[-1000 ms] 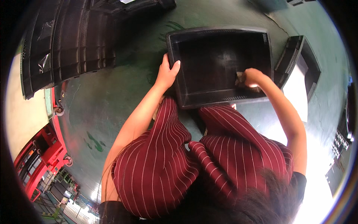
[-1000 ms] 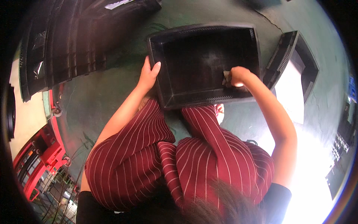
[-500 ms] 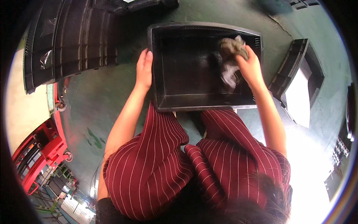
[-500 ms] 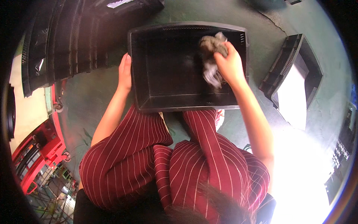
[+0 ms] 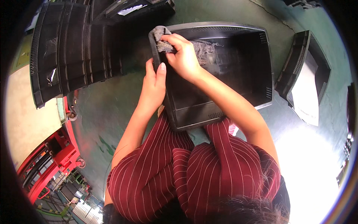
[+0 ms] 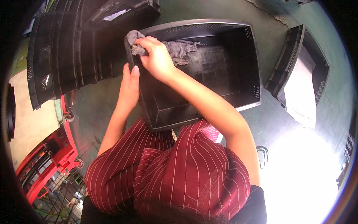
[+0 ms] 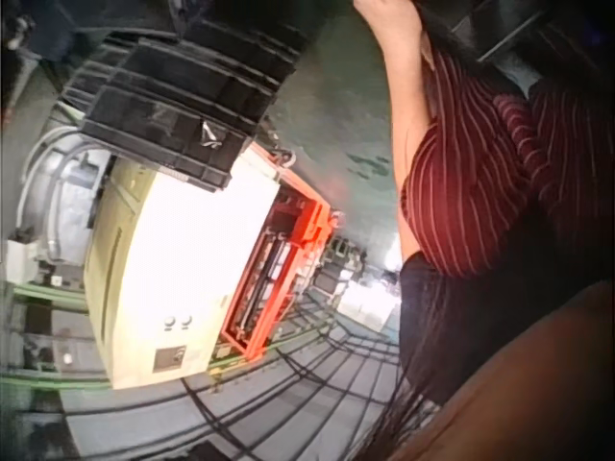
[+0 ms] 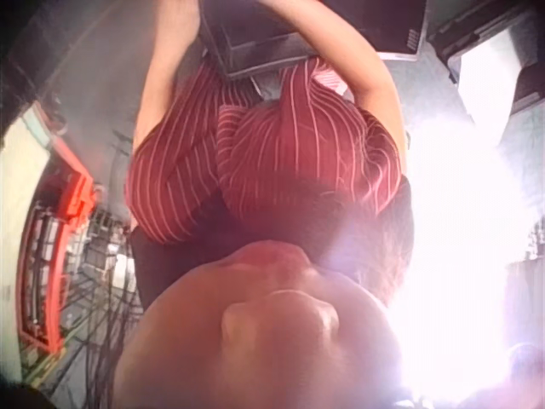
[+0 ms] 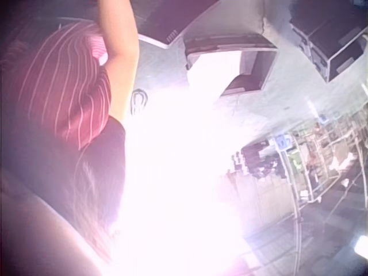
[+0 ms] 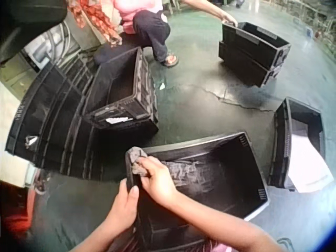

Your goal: The person wipes the interior of black plastic crates using a cloth. They handle the crates one at a time, wiping the bottom and sides, then placing them into a stack. Another person is visible in the background performing a similar task.

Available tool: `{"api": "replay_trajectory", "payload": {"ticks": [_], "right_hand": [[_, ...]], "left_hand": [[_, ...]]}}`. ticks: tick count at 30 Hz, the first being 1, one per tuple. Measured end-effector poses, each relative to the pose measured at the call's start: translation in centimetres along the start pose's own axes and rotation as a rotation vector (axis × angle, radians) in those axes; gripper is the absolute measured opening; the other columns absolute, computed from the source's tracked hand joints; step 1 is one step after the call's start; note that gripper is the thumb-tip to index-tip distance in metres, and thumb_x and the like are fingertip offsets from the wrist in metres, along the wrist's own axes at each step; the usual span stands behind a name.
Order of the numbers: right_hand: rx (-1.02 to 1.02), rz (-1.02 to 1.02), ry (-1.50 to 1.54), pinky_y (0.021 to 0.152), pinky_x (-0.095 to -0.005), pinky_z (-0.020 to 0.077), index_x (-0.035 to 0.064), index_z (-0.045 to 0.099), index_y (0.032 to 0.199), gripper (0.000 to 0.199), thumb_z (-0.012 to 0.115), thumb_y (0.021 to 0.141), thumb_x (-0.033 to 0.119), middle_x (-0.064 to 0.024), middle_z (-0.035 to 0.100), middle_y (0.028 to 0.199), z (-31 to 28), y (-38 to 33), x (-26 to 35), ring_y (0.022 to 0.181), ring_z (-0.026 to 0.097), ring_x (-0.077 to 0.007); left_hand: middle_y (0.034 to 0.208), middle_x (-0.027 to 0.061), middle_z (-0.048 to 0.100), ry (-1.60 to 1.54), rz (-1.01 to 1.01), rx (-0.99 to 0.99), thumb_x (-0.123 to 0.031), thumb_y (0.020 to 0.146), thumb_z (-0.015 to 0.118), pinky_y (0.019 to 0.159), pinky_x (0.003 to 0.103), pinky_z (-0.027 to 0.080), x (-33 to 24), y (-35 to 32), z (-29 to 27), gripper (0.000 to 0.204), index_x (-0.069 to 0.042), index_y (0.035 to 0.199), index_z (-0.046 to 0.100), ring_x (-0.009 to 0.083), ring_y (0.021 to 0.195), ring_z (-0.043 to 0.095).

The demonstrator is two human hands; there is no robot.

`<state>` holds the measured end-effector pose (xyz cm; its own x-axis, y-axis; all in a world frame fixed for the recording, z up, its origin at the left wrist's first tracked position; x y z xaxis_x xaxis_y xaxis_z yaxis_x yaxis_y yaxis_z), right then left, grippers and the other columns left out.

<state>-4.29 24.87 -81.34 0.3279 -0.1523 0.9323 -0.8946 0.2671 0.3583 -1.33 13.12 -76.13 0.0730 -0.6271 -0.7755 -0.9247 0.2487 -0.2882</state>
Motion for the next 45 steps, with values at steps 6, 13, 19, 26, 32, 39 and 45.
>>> {"api": "replay_trajectory", "payload": {"ticks": [6,13,19,26,32,39,45], "right_hand": [[-0.2,-0.038,-0.291,0.07,-0.0347,0.0464,0.0023,0.056,0.091,0.04,0.06,0.053,-0.003,-0.0147,0.057,0.084,-4.8,-1.2,-1.2,0.078,0.056,-0.0321],[-0.172,-0.024,-1.073,0.056,-0.037,0.0478,0.0166,0.054,0.091,0.03,0.064,0.063,0.01,-0.0069,0.052,0.082,-18.7,-2.0,-6.5,0.068,0.057,-0.0285],[-0.516,0.159,-0.72,0.074,-0.0422,0.0419,-0.0008,0.048,0.088,0.029,0.058,0.061,0.005,-0.0192,0.05,0.084,-12.4,-2.2,-8.0,0.083,0.05,-0.0364],[-0.022,0.083,-0.461,0.075,-0.0395,0.0418,-0.0025,0.051,0.088,0.031,0.056,0.058,0.002,-0.0199,0.048,0.085,-4.4,-4.1,-4.6,0.086,0.047,-0.0361],[0.01,-0.067,-0.311,0.076,-0.037,0.0432,0.0008,0.055,0.089,0.034,0.058,0.055,-0.002,-0.0156,0.053,0.086,-3.8,-0.5,-1.7,0.085,0.051,-0.0327],[-0.049,-0.119,-0.844,0.066,-0.034,0.0467,0.0029,0.057,0.08,0.02,0.059,0.06,0.001,-0.0144,0.056,0.082,-14.1,2.3,1.7,0.075,0.056,-0.0301],[0.312,-0.169,-1.019,0.091,-0.0399,0.034,0.0073,0.053,0.097,0.049,0.071,0.052,0.018,-0.0225,0.037,0.115,-12.7,-1.2,-6.1,0.111,0.037,-0.0345]], "left_hand": [[0.106,0.0263,0.05,0.014,-0.011,0.055,-0.038,0.089,0.034,0.087,0.035,0.036,0.7,-0.2,0.2,0.054,0.004,0.122,0.025,0.0322,0.103,0.049],[0.113,0.026,0.046,0.013,-0.069,0.106,-0.038,0.089,0.035,0.091,0.033,0.033,1.8,-1.0,0.3,0.058,0.005,0.124,0.021,0.0314,0.109,0.044],[0.114,0.0241,0.045,-0.007,-0.111,0.107,-0.037,0.089,0.036,0.091,0.033,0.033,1.2,-2.1,0.6,0.057,0.005,0.124,0.02,0.0289,0.108,0.044],[0.115,0.0239,0.044,-0.007,-0.135,0.092,-0.036,0.088,0.039,0.092,0.033,0.032,1.4,-2.6,0.5,0.056,0.005,0.124,0.02,0.028,0.109,0.043],[0.109,0.0162,0.049,-0.088,0.03,0.088,-0.036,0.086,0.047,0.086,0.029,0.036,0.2,1.1,-1.2,0.056,0.005,0.121,0.029,0.0186,0.098,0.047],[0.104,0.009,0.054,0.128,0.19,-0.226,-0.029,0.087,0.047,0.086,0.025,0.036,-5.4,2.6,-8.7,0.041,0.003,0.111,0.049,0.0145,0.097,0.049],[0.097,0.0115,0.056,-0.043,0.293,0.103,-0.006,0.078,0.048,0.078,0.021,0.039,-14.2,-1.1,-5.7,0.05,0.0,0.126,0.034,0.0121,0.087,0.052]]}}
Point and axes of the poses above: each hand's wrist, its own y-axis towards the middle knuckle, its own z-axis out of the palm, x = y × z, the point moved 1 cm from there along y, towards the middle knuckle
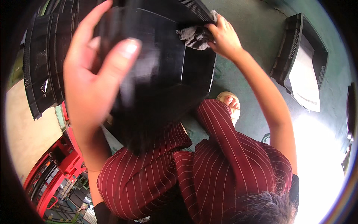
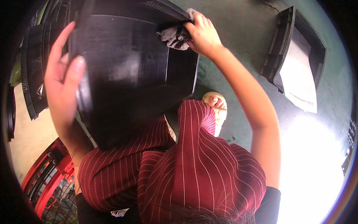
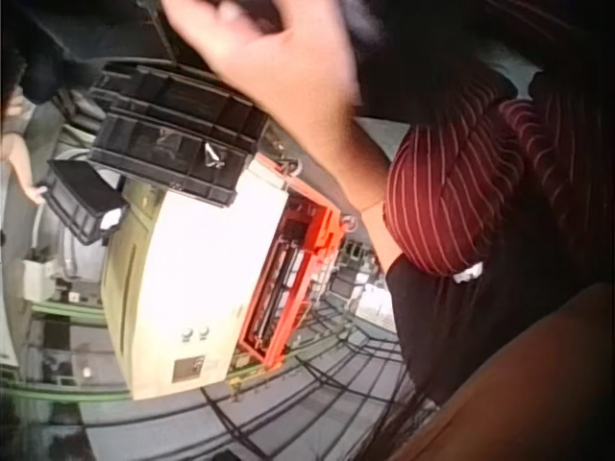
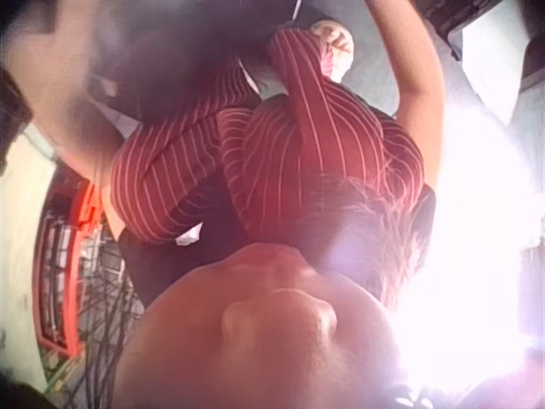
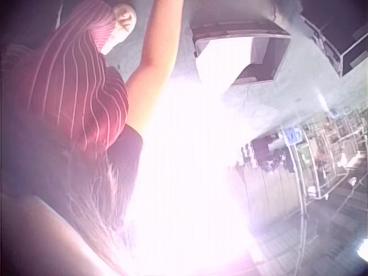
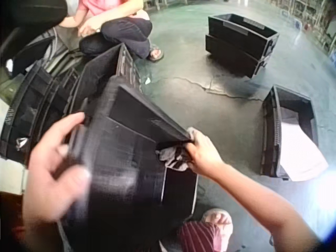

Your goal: The person wipes the interior of black plastic crates using a cloth. They handle the crates one at a time, wiping the bottom and sides, then placing them into a stack. Another person is visible in the background performing a similar task.

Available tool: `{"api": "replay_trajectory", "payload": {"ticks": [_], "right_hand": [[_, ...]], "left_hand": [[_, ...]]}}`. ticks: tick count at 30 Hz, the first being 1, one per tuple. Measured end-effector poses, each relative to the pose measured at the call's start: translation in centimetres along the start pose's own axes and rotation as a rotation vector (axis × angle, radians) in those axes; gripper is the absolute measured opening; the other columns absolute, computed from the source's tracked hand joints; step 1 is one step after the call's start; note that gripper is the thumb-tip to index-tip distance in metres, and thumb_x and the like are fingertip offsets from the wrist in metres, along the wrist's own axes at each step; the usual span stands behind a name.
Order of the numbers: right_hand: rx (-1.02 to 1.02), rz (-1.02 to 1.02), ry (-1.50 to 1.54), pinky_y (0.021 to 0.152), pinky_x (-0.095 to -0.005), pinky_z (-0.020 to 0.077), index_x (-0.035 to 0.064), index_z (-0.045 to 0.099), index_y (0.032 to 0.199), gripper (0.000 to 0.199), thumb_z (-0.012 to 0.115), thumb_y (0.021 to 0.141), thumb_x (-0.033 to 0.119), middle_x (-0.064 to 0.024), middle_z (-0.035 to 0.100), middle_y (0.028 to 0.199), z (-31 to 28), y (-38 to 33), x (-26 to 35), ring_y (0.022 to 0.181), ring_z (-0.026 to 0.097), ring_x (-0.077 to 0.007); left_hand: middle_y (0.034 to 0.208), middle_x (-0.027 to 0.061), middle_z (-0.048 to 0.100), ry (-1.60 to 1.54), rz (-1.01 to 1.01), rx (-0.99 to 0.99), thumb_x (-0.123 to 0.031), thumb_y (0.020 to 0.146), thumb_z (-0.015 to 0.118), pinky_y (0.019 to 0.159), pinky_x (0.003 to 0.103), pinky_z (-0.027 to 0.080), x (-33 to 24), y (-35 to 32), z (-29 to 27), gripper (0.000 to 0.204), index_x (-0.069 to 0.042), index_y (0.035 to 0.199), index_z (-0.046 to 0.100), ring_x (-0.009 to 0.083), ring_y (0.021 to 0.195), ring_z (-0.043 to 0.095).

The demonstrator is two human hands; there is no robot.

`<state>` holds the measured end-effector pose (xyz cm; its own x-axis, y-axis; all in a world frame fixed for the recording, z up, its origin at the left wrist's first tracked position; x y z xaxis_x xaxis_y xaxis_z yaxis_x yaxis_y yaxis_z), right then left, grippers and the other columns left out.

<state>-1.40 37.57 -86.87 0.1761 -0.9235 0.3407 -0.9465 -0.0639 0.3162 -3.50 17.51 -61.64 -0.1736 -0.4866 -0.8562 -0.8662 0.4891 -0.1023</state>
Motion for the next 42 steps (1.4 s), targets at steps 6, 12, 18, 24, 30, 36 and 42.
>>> {"api": "replay_trajectory", "payload": {"ticks": [6,12,18,24,30,36,42], "right_hand": [[-0.005,0.495,-0.088,0.091,-0.0473,0.0318,0.0082,0.043,0.112,0.056,0.064,0.06,0.014,-0.0272,0.037,0.114,5.6,-4.7,1.3,0.113,0.032,-0.0424],[-0.082,-0.073,0.198,0.093,-0.0453,0.0295,0.0034,0.058,0.082,0.025,0.057,0.059,0.014,-0.0166,0.048,0.11,6.0,-5.4,5.2,0.11,0.038,-0.0341],[0.329,0.071,-0.104,0.091,-0.0404,0.0293,0.0077,0.061,0.093,0.031,0.056,0.064,0.018,-0.014,0.047,0.114,5.7,-0.3,5.0,0.112,0.035,-0.0317],[0.5,-0.071,-0.072,0.08,-0.0369,0.0422,0.0103,0.066,0.074,0.014,0.056,0.068,0.019,-0.0071,0.063,0.083,6.5,-1.4,7.2,0.096,0.052,-0.0279],[0.799,0.034,0.495,0.069,-0.0373,0.0466,0.0107,0.064,0.083,0.021,0.062,0.062,0.012,-0.0119,0.062,0.081,5.9,-5.1,11.3,0.08,0.059,-0.0272],[0.989,0.028,0.474,0.069,-0.0377,0.0464,0.0085,0.063,0.083,0.02,0.061,0.064,0.014,-0.013,0.062,0.081,4.3,-4.3,10.1,0.08,0.059,-0.029],[0.858,-0.107,0.211,0.068,-0.037,0.0473,0.0083,0.063,0.074,0.012,0.06,0.068,0.017,-0.0124,0.06,0.076,-0.1,-6.6,5.2,0.079,0.059,-0.0276]], "left_hand": [[0.092,0.0112,0.058,-0.098,0.222,0.123,-0.004,0.073,0.05,0.077,0.022,0.039,-0.7,0.5,3.8,0.055,0.002,0.125,0.034,0.0124,0.084,0.054],[0.098,0.0163,0.057,0.022,0.171,-0.072,-0.007,0.075,0.041,0.084,0.025,0.037,0.4,0.1,3.1,0.051,0.006,0.124,0.033,0.0174,0.091,0.054],[0.097,0.0141,0.058,-0.042,0.155,-0.025,-0.004,0.075,0.044,0.081,0.023,0.037,0.8,0.3,3.5,0.052,0.006,0.125,0.032,0.0144,0.089,0.054],[0.096,0.0091,0.057,-0.109,0.112,0.022,0.002,0.073,0.047,0.078,0.021,0.038,-0.2,0.7,3.3,0.053,0.005,0.124,0.035,0.0109,0.087,0.052],[0.093,0.0084,0.058,-0.067,0.033,0.094,0.0,0.072,0.05,0.076,0.019,0.038,-0.4,0.1,2.5,0.057,0.004,0.126,0.033,0.0092,0.083,0.053],[0.095,0.0088,0.058,-0.141,0.064,0.038,0.001,0.071,0.05,0.076,0.019,0.039,-0.2,0.2,2.4,0.057,0.004,0.125,0.034,0.0095,0.085,0.053],[0.11,0.0127,0.05,-0.28,0.04,-0.159,0.007,0.069,0.047,0.083,0.022,0.039,3.0,-0.9,1.5,0.059,0.006,0.126,0.031,0.0134,0.097,0.051]]}}
Point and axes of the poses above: each hand's wrist, its own y-axis towards the middle knuckle, its own z-axis out of the palm, x = y × z, the point moved 1 cm from there along y, towards the middle knuckle
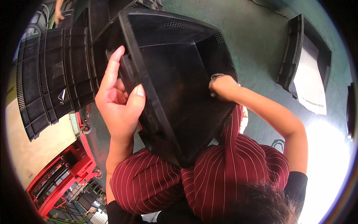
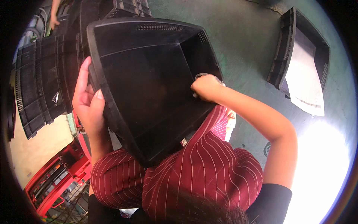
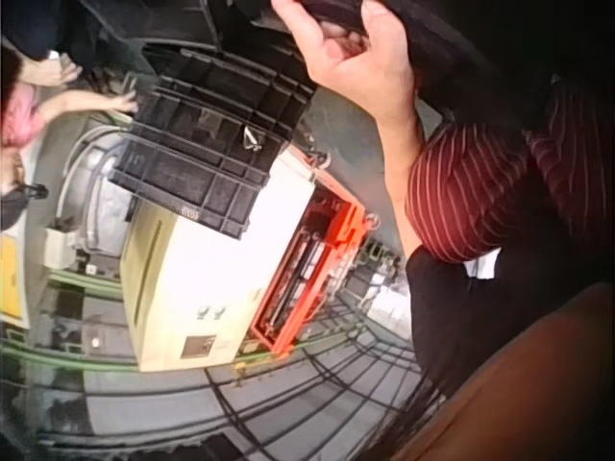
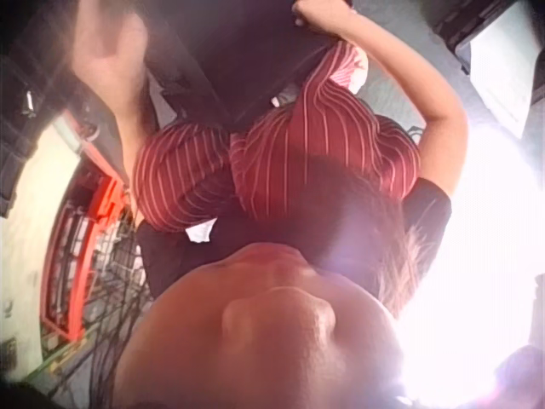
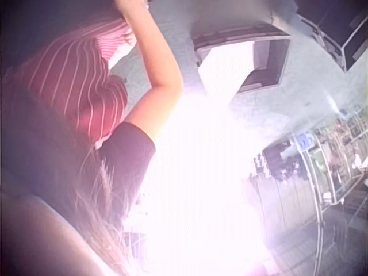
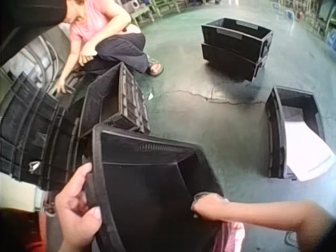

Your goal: The person wipes the interior of black plastic crates using a cloth. They handle the crates one at a time, wiping the bottom and sides, then placing them into a stack. Another person is visible in the background performing a similar task.

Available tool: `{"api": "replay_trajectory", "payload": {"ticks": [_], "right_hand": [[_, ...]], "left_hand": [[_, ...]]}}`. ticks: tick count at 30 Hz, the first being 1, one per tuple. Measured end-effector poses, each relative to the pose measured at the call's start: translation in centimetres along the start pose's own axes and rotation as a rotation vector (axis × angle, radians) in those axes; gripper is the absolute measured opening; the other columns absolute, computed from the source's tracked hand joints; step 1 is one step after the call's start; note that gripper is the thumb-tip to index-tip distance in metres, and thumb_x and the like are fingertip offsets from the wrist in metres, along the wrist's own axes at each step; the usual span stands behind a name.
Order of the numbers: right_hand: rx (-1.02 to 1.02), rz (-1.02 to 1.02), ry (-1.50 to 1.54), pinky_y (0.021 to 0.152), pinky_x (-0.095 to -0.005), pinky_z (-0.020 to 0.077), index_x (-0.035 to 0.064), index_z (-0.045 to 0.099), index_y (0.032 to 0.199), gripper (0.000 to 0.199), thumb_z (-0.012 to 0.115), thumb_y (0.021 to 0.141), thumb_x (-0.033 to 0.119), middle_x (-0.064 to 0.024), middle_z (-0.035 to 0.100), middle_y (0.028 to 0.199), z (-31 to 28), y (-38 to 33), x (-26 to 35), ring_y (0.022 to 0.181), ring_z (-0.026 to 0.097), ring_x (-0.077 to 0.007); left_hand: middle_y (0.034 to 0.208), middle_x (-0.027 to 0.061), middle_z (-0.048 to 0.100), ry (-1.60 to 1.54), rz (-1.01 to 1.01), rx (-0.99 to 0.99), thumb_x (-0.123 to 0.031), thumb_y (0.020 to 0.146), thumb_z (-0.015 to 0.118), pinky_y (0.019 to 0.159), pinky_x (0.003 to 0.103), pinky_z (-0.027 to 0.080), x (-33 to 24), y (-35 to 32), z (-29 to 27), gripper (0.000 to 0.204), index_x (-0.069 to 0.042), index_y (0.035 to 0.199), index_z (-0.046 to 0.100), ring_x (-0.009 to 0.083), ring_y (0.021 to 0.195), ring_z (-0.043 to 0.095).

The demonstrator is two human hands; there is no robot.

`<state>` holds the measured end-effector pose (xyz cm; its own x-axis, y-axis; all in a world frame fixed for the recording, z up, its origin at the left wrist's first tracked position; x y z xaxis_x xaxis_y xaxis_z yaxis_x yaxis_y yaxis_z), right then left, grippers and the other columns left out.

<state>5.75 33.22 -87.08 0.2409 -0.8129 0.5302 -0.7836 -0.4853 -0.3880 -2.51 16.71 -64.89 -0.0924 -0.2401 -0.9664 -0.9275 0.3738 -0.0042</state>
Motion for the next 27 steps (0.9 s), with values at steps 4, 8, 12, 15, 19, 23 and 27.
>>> {"api": "replay_trajectory", "payload": {"ticks": [4,8,12,15,19,23,27], "right_hand": [[-0.576,0.194,-0.136,0.062,-0.0361,0.0476,0.008,0.053,0.076,0.017,0.056,0.059,0.004,-0.0105,0.057,0.074,-3.2,-0.2,-4.3,0.077,0.055,-0.0278],[-1.064,0.466,0.206,0.07,-0.0378,0.044,0.0065,0.054,0.082,0.023,0.061,0.06,0.006,-0.0116,0.058,0.081,-6.5,3.4,-8.6,0.081,0.055,-0.0298],[-1.242,0.576,0.275,0.074,-0.0381,0.0428,0.0034,0.054,0.085,0.027,0.062,0.061,0.011,-0.0156,0.056,0.084,-7.2,8.3,-7.5,0.082,0.052,-0.0321],[-1.173,0.527,0.316,0.076,-0.0401,0.0411,0.0016,0.05,0.088,0.028,0.06,0.063,0.009,-0.0202,0.052,0.089,-5.0,8.7,-5.8,0.088,0.048,-0.0346],[-1.039,0.501,0.449,0.08,-0.0411,0.0403,-0.0005,0.046,0.093,0.032,0.059,0.065,0.008,-0.0215,0.051,0.091,-2.4,10.0,-3.1,0.091,0.048,-0.0358],[-0.615,0.49,0.298,0.077,-0.0399,0.0451,0.0015,0.053,0.093,0.03,0.057,0.066,0.014,-0.0202,0.058,0.089,-4.6,11.1,-2.5,0.088,0.053,-0.0374],[-0.483,0.334,0.327,0.081,-0.04,0.043,0.0016,0.055,0.096,0.033,0.055,0.067,0.016,-0.0186,0.058,0.094,-4.8,11.5,-3.6,0.093,0.051,-0.0386]], "left_hand": [[0.111,0.013,0.05,-0.029,-0.007,-0.037,0.006,0.069,0.047,0.084,0.022,0.039,0.3,-0.4,-0.6,0.06,0.006,0.126,0.029,0.0138,0.098,0.051],[0.112,0.013,0.049,-0.045,0.023,-0.009,0.006,0.07,0.047,0.084,0.023,0.039,0.3,0.1,0.0,0.059,0.006,0.126,0.029,0.0136,0.097,0.051],[0.111,0.0131,0.049,-0.023,0.017,-0.018,0.004,0.07,0.048,0.083,0.023,0.039,0.1,0.3,0.5,0.059,0.005,0.126,0.029,0.0135,0.096,0.052],[0.111,0.0135,0.049,-0.012,0.004,-0.013,0.001,0.071,0.05,0.082,0.023,0.04,0.1,0.1,0.2,0.059,0.005,0.126,0.028,0.0135,0.095,0.052],[0.109,0.0131,0.051,-0.025,0.004,-0.028,0.002,0.069,0.048,0.081,0.022,0.04,0.7,0.3,-0.1,0.061,0.005,0.126,0.028,0.0133,0.094,0.053],[0.105,0.0132,0.054,-0.03,-0.021,-0.103,0.001,0.064,0.047,0.079,0.021,0.041,1.3,0.1,-0.8,0.065,0.005,0.126,0.028,0.0133,0.09,0.055],[0.102,0.0136,0.055,-0.073,-0.029,-0.075,-0.001,0.064,0.049,0.077,0.021,0.04,1.9,-0.3,-2.1,0.066,0.004,0.127,0.026,0.0126,0.087,0.055]]}}
Point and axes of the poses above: each hand's wrist, its own y-axis towards the middle knuckle, its own z-axis out of the palm, x = y × z, the point moved 1 cm from there along y, towards the middle knuckle
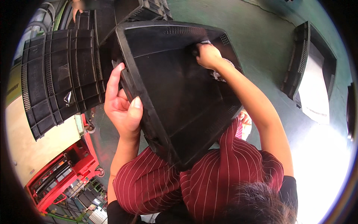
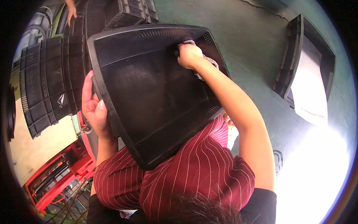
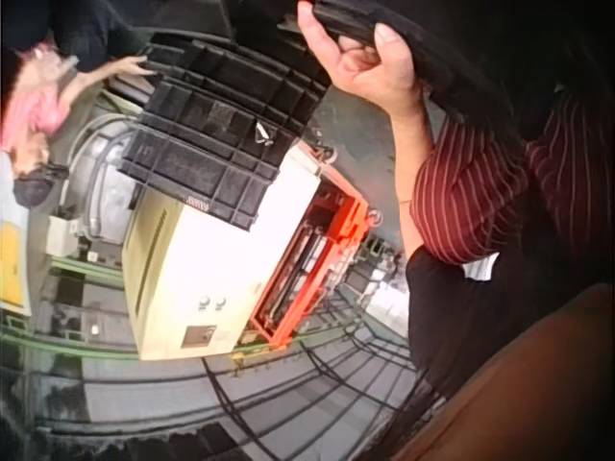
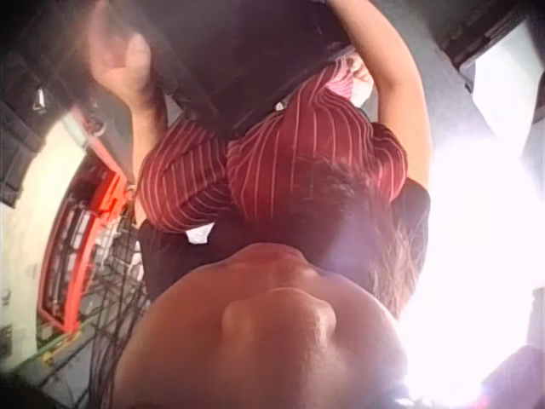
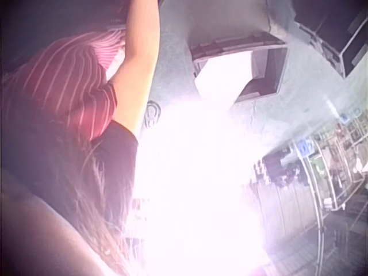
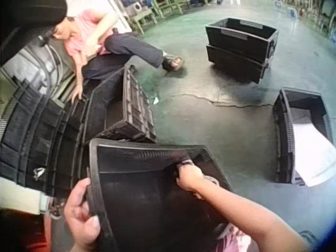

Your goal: The person wipes the interior of black plastic crates using a cloth. They handle the crates one at a time, wiping the bottom and sides, then placing them into a stack. Another person is visible in the background performing a similar task.

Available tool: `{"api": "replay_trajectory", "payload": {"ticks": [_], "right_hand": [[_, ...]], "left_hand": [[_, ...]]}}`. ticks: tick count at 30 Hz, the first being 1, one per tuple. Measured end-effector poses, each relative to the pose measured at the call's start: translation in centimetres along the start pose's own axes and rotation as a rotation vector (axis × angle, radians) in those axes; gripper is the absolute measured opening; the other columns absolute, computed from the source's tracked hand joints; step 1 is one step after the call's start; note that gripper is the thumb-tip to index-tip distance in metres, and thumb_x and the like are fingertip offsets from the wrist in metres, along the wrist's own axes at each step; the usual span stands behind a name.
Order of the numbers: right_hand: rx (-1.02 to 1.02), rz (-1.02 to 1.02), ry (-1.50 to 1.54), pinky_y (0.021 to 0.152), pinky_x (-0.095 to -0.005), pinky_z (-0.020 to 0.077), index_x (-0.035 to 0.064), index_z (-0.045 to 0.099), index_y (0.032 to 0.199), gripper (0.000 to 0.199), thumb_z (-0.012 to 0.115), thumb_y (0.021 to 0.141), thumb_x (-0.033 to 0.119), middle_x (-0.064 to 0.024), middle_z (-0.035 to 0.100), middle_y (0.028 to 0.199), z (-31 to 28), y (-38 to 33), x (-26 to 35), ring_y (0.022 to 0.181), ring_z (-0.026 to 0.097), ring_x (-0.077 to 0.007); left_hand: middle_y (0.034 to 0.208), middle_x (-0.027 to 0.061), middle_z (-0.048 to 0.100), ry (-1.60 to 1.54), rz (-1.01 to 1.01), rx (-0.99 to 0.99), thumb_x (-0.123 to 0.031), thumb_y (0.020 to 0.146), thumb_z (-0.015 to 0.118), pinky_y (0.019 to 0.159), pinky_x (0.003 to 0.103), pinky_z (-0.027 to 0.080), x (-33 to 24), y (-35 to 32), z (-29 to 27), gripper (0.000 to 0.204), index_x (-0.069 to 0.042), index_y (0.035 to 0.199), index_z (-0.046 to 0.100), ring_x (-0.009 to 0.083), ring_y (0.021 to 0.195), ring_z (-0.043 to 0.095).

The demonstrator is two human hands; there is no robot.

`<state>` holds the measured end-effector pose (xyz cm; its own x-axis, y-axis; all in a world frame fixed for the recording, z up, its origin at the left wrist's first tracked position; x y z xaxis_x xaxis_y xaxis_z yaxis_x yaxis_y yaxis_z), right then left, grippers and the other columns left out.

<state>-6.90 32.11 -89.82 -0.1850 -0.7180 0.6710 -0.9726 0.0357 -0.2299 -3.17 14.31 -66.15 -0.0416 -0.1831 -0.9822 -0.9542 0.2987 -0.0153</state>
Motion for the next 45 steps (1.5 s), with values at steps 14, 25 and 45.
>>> {"api": "replay_trajectory", "payload": {"ticks": [14,25,45], "right_hand": [[-0.027,-0.218,0.586,0.091,-0.0353,0.0303,0.0053,0.049,0.105,0.035,0.049,0.071,0.015,-0.0158,0.045,0.102,-0.2,-2.5,4.4,0.103,0.04,-0.0294],[0.129,-0.7,0.815,0.095,-0.0373,0.0208,0.0089,0.046,0.096,0.027,0.047,0.069,0.007,-0.0112,0.041,0.099,-3.2,-4.0,11.6,0.106,0.034,-0.0267],[-0.672,-0.687,0.33,0.069,-0.0343,0.0402,0.0035,0.053,0.082,0.018,0.05,0.066,-0.004,-0.0107,0.054,0.077,-8.2,1.0,12.7,0.075,0.051,-0.0279]], "left_hand": [[0.061,-0.0065,0.031,0.061,0.141,-0.082,-0.006,0.073,0.054,0.051,0.018,0.024,1.0,-0.3,0.4,0.024,-0.011,0.065,0.031,0.0021,0.055,0.029],[0.061,-0.0041,0.038,0.092,0.145,-0.066,-0.011,0.078,0.047,0.05,0.019,0.028,1.0,-0.3,0.5,0.024,-0.013,0.062,0.03,0.0034,0.056,0.033],[0.055,-0.0072,0.025,0.029,0.038,-0.151,-0.002,0.07,0.056,0.044,0.021,0.02,3.2,-2.8,-2.1,0.038,-0.012,0.056,0.023,0.0027,0.052,0.022]]}}
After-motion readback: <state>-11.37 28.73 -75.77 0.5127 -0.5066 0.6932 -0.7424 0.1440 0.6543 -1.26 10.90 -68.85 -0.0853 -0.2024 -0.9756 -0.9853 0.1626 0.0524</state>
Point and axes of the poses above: each hand's wrist, its own y-axis towards the middle knuckle, its own z-axis out of the palm, x = y × z, the point moved 1 cm from there along y, towards the middle knuckle
